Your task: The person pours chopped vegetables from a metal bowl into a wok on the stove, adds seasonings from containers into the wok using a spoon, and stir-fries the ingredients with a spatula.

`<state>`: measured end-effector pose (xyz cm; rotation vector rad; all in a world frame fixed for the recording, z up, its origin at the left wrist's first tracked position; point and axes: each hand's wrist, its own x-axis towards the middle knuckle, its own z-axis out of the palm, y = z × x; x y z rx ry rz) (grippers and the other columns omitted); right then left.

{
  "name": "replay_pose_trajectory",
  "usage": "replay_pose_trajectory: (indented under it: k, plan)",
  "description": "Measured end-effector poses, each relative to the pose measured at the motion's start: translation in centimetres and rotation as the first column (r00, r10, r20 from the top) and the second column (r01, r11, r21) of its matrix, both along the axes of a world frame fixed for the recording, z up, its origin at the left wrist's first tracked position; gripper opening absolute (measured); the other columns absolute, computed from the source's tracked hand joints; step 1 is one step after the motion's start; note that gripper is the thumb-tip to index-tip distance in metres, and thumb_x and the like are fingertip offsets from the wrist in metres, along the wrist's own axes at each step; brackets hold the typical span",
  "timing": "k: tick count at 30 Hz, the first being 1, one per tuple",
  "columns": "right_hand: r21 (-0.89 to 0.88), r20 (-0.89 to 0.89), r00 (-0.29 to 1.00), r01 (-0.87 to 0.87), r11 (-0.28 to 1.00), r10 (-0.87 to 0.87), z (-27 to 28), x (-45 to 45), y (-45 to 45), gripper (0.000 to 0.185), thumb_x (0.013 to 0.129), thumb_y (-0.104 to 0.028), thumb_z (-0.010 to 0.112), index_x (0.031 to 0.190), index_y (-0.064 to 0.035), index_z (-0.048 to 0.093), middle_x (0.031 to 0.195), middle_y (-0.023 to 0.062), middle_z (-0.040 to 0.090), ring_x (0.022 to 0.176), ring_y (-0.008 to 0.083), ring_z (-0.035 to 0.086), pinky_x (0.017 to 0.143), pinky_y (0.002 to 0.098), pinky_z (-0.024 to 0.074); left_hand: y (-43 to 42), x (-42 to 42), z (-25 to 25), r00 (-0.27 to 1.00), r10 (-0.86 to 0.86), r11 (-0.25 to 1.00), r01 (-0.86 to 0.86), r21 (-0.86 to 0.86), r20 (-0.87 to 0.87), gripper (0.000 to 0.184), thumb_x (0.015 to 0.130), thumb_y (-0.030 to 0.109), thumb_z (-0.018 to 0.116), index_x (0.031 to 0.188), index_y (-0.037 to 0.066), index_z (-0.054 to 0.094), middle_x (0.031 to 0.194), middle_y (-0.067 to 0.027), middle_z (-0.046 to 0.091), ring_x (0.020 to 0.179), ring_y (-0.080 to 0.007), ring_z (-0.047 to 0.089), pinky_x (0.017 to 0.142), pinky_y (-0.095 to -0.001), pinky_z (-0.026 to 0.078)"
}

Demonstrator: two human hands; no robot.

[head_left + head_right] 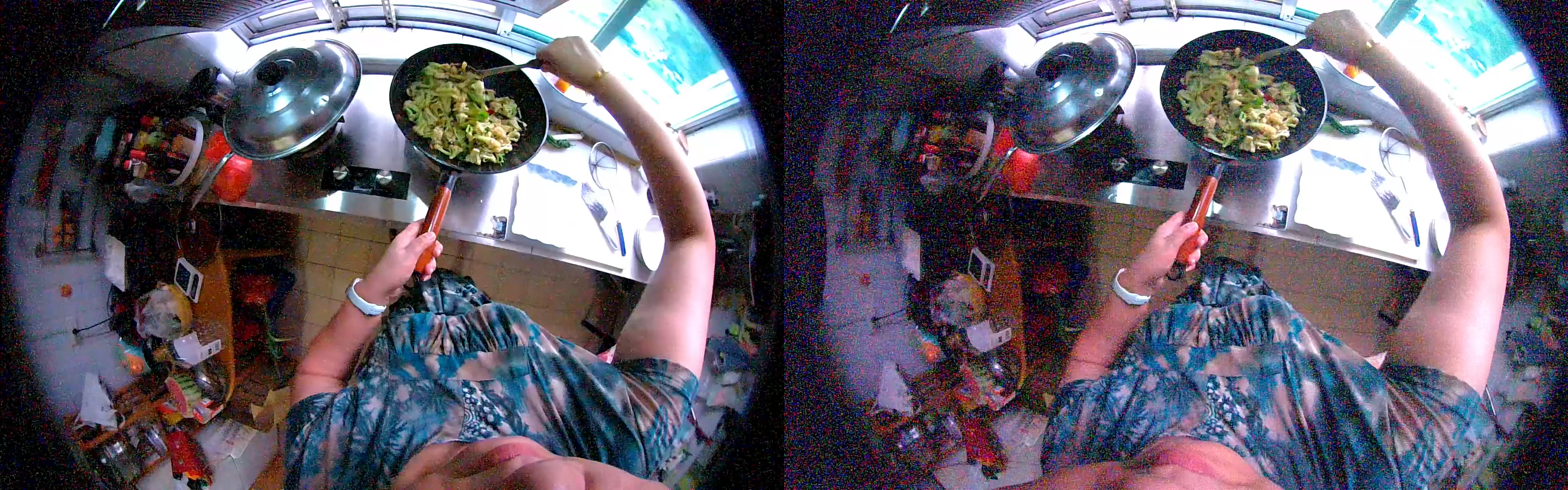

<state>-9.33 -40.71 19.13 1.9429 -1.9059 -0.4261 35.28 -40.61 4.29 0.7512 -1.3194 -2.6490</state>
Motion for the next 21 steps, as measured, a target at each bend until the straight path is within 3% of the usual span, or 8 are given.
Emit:
replay_pose_trajectory:
  k: [5,7,9,11,12,16,18,21]
  plan:
    - [0.004,-0.189,0.973,0.138,0.990,-0.135,2.5,9.8,6.6,0.010,0.080,-0.017,0.059,0.086,-0.0088,0.061,0.069,0.0114,0.062,0.062,0.0274,0.067,0.052,0.0378,0.0543,-0.2,0.1,0.4,0.999,-0.040,0.999,0.040,0.002,-0.006,0.028,0.099,0.025,0.043,0.121,0.007,0.042,0.083,-0.0027,0.054,0.057,-0.0078,0.050,0.048,-0.0234,0.045]
    - [0.031,-0.227,0.967,0.123,0.992,-0.113,2.5,11.5,8.8,0.023,0.085,-0.010,0.056,0.108,-0.0119,0.055,0.071,0.0058,0.059,0.060,0.0189,0.063,0.049,0.0330,0.0509,-0.2,0.0,0.2,0.999,-0.036,0.999,0.036,-0.019,0.023,0.028,0.099,0.025,0.043,0.121,0.007,0.042,0.083,-0.0025,0.053,0.057,-0.0080,0.050,0.048,-0.0234,0.044]
    - [-0.025,-0.268,0.953,0.141,0.990,-0.142,3.0,14.7,11.2,0.034,0.085,-0.008,0.053,0.119,-0.0131,0.054,0.076,0.0061,0.057,0.066,0.0183,0.062,0.053,0.0313,0.0499,-0.2,0.0,0.2,0.999,-0.041,0.999,0.040,0.012,0.017,0.028,0.099,0.024,0.044,0.120,0.007,0.042,0.083,-0.0027,0.053,0.058,-0.0083,0.051,0.048,-0.0237,0.045]
    - [-0.108,-0.233,0.968,0.065,0.992,-0.089,3.0,17.7,14.2,0.030,0.084,-0.012,0.052,0.113,-0.0101,0.059,0.078,0.0061,0.056,0.065,0.0189,0.062,0.052,0.0299,0.0494,0.2,0.1,-0.4,0.999,-0.041,0.999,0.041,0.018,0.009,0.027,0.099,0.022,0.044,0.120,0.006,0.041,0.083,-0.0030,0.053,0.058,-0.0085,0.053,0.048,-0.0241,0.045]
    - [-0.073,-0.264,0.958,0.091,0.993,-0.108,2.6,18.5,15.5,0.040,0.085,-0.012,0.050,0.125,-0.0112,0.055,0.080,0.0074,0.056,0.062,0.0179,0.060,0.050,0.0294,0.0480,0.3,0.1,-0.3,0.999,-0.037,0.999,0.037,0.013,0.009,0.027,0.099,0.023,0.044,0.120,0.007,0.041,0.083,-0.0029,0.053,0.059,-0.0084,0.053,0.048,-0.0241,0.045]
    - [0.040,-0.149,0.950,0.282,0.959,-0.273,2.2,22.0,19.8,0.046,0.087,-0.012,0.050,0.132,-0.0169,0.050,0.073,0.0044,0.055,0.056,0.0152,0.057,0.047,0.0288,0.0466,0.1,0.1,-0.8,0.999,-0.051,0.999,0.051,-0.018,-0.014,0.027,0.099,0.023,0.044,0.121,0.007,0.041,0.084,-0.0028,0.053,0.059,-0.0083,0.052,0.049,-0.0241,0.046]
    - [0.227,-0.149,0.924,0.379,0.897,-0.352,2.6,23.1,20.9,0.061,0.085,-0.005,0.048,0.143,-0.0175,0.035,0.081,0.0056,0.056,0.060,0.0135,0.059,0.048,0.0277,0.0477,0.2,0.2,-0.8,0.999,-0.052,0.999,0.052,-0.004,-0.007,0.027,0.099,0.023,0.043,0.121,0.007,0.041,0.084,-0.0028,0.053,0.060,-0.0084,0.053,0.049,-0.0242,0.046]
    - [0.276,-0.115,0.926,0.377,0.884,-0.360,0.9,23.6,20.9,0.061,0.086,-0.004,0.048,0.143,-0.0177,0.034,0.075,0.0045,0.056,0.061,0.0142,0.060,0.048,0.0274,0.0482,0.2,0.1,-0.9,0.999,-0.054,0.999,0.054,-0.005,0.003,0.027,0.099,0.023,0.043,0.121,0.007,0.040,0.084,-0.0027,0.053,0.060,-0.0086,0.053,0.049,-0.0243,0.046]
